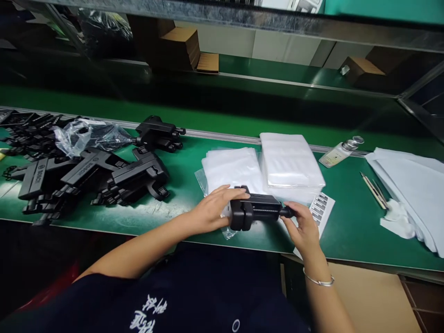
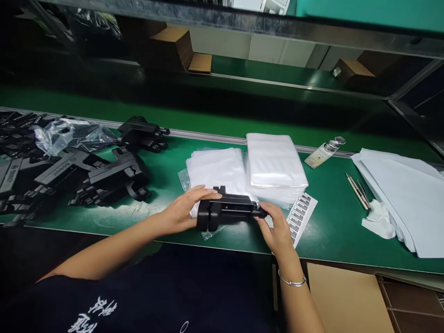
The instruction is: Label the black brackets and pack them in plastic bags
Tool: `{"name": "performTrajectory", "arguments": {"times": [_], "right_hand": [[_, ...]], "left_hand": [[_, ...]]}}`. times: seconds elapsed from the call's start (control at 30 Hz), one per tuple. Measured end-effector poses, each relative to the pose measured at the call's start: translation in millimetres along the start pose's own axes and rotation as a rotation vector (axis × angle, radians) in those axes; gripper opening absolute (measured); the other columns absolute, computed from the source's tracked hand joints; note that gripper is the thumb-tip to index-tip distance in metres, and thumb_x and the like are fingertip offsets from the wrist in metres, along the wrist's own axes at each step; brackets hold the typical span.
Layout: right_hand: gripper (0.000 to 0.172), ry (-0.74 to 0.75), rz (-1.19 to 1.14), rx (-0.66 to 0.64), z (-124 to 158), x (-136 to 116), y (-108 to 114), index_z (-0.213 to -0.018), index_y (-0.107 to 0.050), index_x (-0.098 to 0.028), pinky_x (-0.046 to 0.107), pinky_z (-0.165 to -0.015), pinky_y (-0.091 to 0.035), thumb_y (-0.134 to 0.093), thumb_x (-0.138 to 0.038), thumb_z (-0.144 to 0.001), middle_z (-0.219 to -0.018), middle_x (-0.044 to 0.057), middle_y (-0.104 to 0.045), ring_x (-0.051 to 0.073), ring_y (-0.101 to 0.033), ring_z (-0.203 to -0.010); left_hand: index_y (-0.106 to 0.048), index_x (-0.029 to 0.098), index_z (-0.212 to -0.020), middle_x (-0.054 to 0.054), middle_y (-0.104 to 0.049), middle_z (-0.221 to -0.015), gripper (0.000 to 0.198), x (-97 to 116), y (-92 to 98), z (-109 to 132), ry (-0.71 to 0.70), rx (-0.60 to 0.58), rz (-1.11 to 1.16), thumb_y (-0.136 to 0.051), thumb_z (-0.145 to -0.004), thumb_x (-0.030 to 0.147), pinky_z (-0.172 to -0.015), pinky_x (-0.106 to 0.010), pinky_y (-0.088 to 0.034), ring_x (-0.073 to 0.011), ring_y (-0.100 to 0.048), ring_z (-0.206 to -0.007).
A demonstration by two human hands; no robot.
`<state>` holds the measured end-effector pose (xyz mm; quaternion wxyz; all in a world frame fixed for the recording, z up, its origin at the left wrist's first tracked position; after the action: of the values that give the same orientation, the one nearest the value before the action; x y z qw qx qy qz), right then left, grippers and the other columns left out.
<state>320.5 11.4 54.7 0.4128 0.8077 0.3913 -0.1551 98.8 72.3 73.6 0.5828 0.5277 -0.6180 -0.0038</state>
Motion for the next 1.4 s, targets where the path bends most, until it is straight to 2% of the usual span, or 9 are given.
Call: {"name": "performTrajectory", "arguments": {"times": [0.17, 0.4, 0.53, 0.63, 0.73, 0.8, 0.9, 1.07, 1.4], "right_hand": [[0.054, 0.113, 0.079, 0.067, 1, -10, 3, -0.135, -0.046, -0.027, 0.042, -0.088, -0.058, -0.063, -0.009, -0.087, -0.114, 0.010, -0.063, 0.023, -0.063, -0.107], [0.029, 0.276, 0.134, -0.087, -3, -65, 3, -0.123, -0.056, -0.021, 0.033, -0.063, -0.053, -0.046, -0.029, -0.098, -0.089, 0.008, -0.067, 0.020, -0.062, -0.074], [0.026, -0.369, -0.321, -0.098, -2, -18, -14, -0.114, -0.059, -0.024, 0.030, -0.059, -0.047, -0.045, -0.036, -0.096, -0.075, 0.001, -0.059, 0.016, -0.056, -0.065], [0.028, -0.877, -0.817, -0.178, 17, 13, -51, -0.105, -0.061, -0.021, 0.024, -0.047, -0.037, -0.051, -0.042, -0.089, -0.054, -0.007, -0.036, 0.011, -0.037, -0.047], [0.029, -1.108, -1.089, -0.288, 27, 15, -75, -0.096, -0.062, -0.019, 0.020, -0.040, -0.027, -0.060, -0.042, -0.079, -0.049, -0.011, -0.023, 0.008, -0.021, -0.042], [0.033, -1.098, -1.113, -0.300, 26, 13, -77, -0.101, -0.062, -0.018, 0.020, -0.041, -0.030, -0.059, -0.044, -0.081, -0.048, -0.011, -0.025, 0.007, -0.021, -0.041], [0.042, -0.882, -0.933, -0.184, 16, 13, -63, -0.117, -0.059, -0.020, 0.026, -0.052, -0.043, -0.048, -0.051, -0.091, -0.054, -0.006, -0.045, 0.011, -0.039, -0.046], [0.029, -0.546, -0.463, -0.010, 4, 6, -44, -0.109, -0.065, -0.023, 0.034, -0.079, -0.050, -0.064, -0.042, -0.087, -0.094, 0.004, -0.065, 0.019, -0.061, -0.085], [0.026, -0.690, -0.647, 0.230, 3, 20, -77, -0.096, -0.067, -0.021, 0.037, -0.089, -0.047, -0.061, -0.045, -0.088, -0.094, 0.005, -0.066, 0.020, -0.061, -0.092]], "left_hand": [[-0.036, 0.025, -0.140, -0.010, -0.063, -0.131, 0.054, 20, 2.5, 0, -0.154, 0.025, -0.134, -0.055, -0.090, 0.019, -0.116, -0.054, -0.023, -0.0237, -0.056, -0.126], [-0.058, 0.016, -0.120, -0.012, -0.068, -0.110, 0.064, -43, -5.0, 6, 0.438, 0.181, 0.548, -0.060, -0.079, 0.065, -0.079, -0.034, -0.052, -0.0282, -0.065, -0.098], [-0.058, 0.018, -0.116, -0.009, -0.068, -0.104, 0.066, -43, 5.8, 12, 0.411, 0.273, 0.411, -0.070, -0.070, 0.065, -0.075, -0.033, -0.053, -0.0262, -0.066, -0.091], [-0.061, 0.022, -0.112, -0.010, -0.070, -0.104, 0.061, -22, 12.8, 9, 0.236, 0.176, 0.135, -0.080, -0.062, 0.053, -0.080, -0.037, -0.055, -0.0275, -0.068, -0.092], [-0.063, 0.024, -0.107, -0.009, -0.073, -0.100, 0.055, 2, 11.1, 9, 0.014, 0.076, 0.040, -0.085, -0.061, 0.042, -0.082, -0.037, -0.055, -0.0266, -0.070, -0.093], [-0.062, 0.025, -0.110, -0.008, -0.073, -0.102, 0.053, 2, 13.9, 11, 0.009, 0.114, 0.068, -0.084, -0.063, 0.039, -0.082, -0.035, -0.054, -0.0252, -0.069, -0.094], [-0.060, 0.023, -0.113, -0.006, -0.070, -0.103, 0.053, -28, 22.1, 19, 0.253, 0.320, 0.258, -0.078, -0.070, 0.048, -0.079, -0.032, -0.053, -0.0230, -0.068, -0.091], [-0.057, 0.018, -0.115, -0.008, -0.065, -0.111, 0.061, -67, 9.8, 25, 0.525, 0.496, 0.711, -0.066, -0.076, 0.064, -0.085, -0.032, -0.049, -0.0252, -0.060, -0.105], [-0.050, 0.017, -0.117, -0.007, -0.063, -0.101, 0.072, -56, 22.5, 23, 0.432, 0.453, 0.538, -0.061, -0.074, 0.074, -0.078, -0.032, -0.047, -0.0238, -0.060, -0.092]]}}
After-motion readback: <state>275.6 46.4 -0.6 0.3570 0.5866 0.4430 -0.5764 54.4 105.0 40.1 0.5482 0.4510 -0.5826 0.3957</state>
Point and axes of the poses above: each hand's wrist, its own z-axis away from the middle knuckle, its own y-axis out of the back of the hand, x = y × z, the point moved 9 cm from there along -z, towards the middle knuckle
